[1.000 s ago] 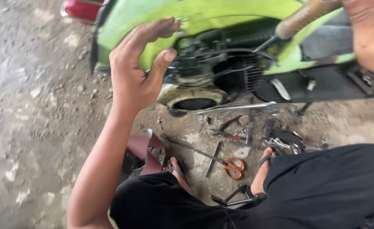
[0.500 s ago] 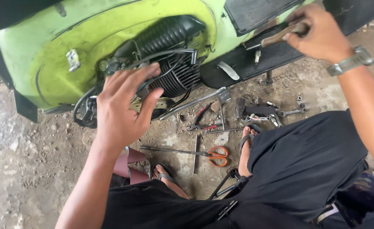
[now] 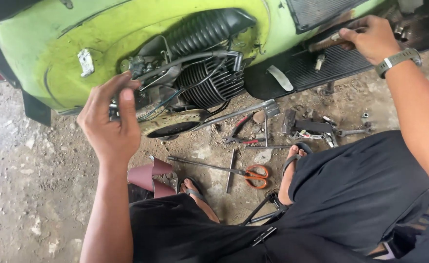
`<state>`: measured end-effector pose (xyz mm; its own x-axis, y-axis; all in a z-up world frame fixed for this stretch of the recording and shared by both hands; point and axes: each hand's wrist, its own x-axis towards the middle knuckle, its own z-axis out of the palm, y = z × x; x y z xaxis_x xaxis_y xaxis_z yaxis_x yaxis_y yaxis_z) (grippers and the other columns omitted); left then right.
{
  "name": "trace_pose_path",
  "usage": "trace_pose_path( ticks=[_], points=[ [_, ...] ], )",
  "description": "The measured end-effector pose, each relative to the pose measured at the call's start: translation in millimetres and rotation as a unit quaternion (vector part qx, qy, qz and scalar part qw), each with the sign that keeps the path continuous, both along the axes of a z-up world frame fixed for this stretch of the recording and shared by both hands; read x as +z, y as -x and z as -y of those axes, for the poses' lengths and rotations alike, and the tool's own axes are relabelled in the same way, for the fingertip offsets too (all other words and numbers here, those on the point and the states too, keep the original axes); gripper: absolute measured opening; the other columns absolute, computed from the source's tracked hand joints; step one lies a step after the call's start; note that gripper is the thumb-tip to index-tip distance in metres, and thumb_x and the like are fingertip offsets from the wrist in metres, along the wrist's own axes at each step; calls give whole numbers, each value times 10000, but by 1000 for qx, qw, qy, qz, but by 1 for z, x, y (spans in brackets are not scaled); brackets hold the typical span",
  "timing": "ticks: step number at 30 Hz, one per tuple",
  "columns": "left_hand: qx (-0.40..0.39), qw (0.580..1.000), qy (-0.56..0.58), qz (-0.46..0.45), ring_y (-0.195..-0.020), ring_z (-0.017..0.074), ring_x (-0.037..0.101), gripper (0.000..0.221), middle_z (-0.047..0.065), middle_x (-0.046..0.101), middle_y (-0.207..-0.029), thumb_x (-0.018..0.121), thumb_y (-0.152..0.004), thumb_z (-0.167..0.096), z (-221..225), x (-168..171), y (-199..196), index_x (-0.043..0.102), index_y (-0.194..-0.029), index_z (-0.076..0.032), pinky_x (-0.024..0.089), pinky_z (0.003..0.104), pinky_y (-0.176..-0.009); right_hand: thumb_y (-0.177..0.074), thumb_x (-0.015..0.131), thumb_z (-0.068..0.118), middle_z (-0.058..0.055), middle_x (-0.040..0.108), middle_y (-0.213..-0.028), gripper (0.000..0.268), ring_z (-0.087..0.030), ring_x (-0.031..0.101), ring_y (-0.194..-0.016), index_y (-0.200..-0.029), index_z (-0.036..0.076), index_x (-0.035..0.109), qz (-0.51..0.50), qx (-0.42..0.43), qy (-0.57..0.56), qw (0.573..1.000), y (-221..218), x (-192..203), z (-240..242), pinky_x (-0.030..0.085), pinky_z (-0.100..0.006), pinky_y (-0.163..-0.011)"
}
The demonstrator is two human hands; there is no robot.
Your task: Servicing the spark plug and inspecting electrical connections on a vintage scooter engine.
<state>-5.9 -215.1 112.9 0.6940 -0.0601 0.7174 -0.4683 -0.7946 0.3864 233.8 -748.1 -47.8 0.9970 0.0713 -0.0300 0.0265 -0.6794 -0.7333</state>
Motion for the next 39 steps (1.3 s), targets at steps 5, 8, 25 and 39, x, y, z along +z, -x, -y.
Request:
trace_pose_path(
  ticks=[5, 8, 25, 39],
  points=[
    [0, 1000, 3, -21, -1035, 204, 724, 221, 58, 775, -1101, 553, -1142, -147, 6, 2, -3, 669, -1298, -40, 576, 369, -900, -1135, 717, 148, -220, 699, -1155, 290, -265, 733, -901, -1281, -78, 609, -14, -13, -3, 1000, -1, -4, -8, 582, -412, -824],
    [-6, 1000, 4, -26, -1086, 220, 720, 219, 50, 767, -1140, 572, -1137, -152, 10, 3, -3, 663, -1311, -56, 576, 386, -947, -1141, 685, 148, -232, 688, -1215, 298, -277, 724, -938, -1307, -89, 615, -18, -6, 8, 1000, 3, -2, -8, 567, -440, -878],
    [-69, 991, -16, -110, -497, 41, 602, 107, -1, 741, -722, 727, -1028, -121, 51, 12, 32, 777, -1012, -28, 404, 176, -408, -1415, 372, 371, -141, 568, -748, 735, -447, 603, -1349, -752, 79, 495, 136, 48, 140, 980, 43, 34, -30, 438, -600, -1028],
    [-149, 873, -69, -459, -963, 387, 766, 537, 159, 775, -1090, 645, -951, -335, 147, -8, 31, 585, -1379, -16, 596, 555, -796, -1151, 329, 381, -236, 463, -1489, 525, -543, 465, -1372, -1132, -2, 688, 306, 245, -216, 894, 208, 112, -158, 440, -715, -1015]
  ],
)
